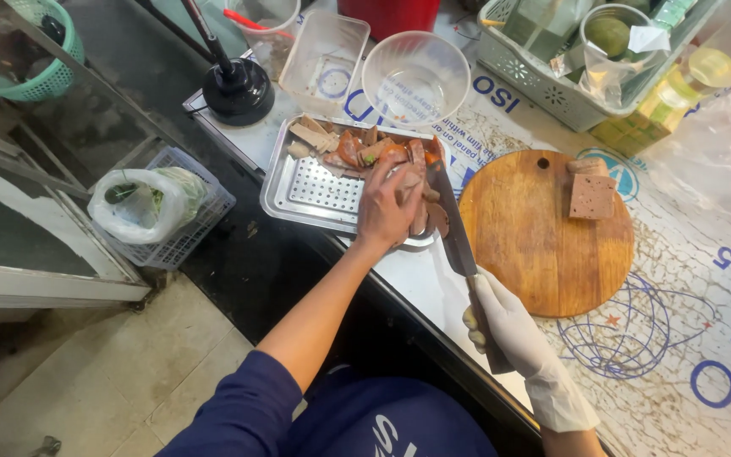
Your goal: The person slices a roll of pink processed meat into thin rounds on a wooden cutting board using a knife. They then transfer the sliced meat into a metal tray and place it on a display shelf. The person proceeds to slice a block of brown meat into thin slices and places them into the same tray.
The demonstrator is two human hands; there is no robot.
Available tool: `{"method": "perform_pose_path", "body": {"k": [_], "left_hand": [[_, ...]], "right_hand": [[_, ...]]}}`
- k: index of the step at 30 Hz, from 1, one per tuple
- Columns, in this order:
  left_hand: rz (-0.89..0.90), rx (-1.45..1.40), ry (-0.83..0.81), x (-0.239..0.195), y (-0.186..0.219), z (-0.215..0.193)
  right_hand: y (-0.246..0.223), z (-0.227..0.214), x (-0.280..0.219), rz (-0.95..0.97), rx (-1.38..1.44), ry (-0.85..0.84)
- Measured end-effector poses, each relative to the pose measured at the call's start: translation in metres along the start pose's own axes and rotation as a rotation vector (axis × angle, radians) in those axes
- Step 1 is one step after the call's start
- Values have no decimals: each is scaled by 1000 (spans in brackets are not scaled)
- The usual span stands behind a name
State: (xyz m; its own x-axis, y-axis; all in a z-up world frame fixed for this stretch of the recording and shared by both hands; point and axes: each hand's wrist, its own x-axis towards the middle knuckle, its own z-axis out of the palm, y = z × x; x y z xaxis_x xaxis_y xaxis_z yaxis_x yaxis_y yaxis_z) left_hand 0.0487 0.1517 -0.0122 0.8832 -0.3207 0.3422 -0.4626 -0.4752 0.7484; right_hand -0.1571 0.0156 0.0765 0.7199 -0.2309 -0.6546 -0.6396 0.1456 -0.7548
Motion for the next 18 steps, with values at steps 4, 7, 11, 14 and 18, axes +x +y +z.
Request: {"method": "perform_pose_path", "body": {"k": [4, 7, 11, 14, 18], "left_hand": [[227, -16, 24, -14, -9, -23], [467, 173, -94, -29, -37, -29], [453, 327, -96, -21, -72, -34], [334, 166, -91, -16, -61, -36], [443, 15, 110, -13, -42, -19]], "right_hand": [[-8, 10, -1, -76, 7, 3], [-3, 15, 9, -84, 23, -3], [-12, 26, 15, -96, -37, -21], [-15, 31, 23, -95, -64, -24], [-22, 43, 20, -88, -63, -11]]}}
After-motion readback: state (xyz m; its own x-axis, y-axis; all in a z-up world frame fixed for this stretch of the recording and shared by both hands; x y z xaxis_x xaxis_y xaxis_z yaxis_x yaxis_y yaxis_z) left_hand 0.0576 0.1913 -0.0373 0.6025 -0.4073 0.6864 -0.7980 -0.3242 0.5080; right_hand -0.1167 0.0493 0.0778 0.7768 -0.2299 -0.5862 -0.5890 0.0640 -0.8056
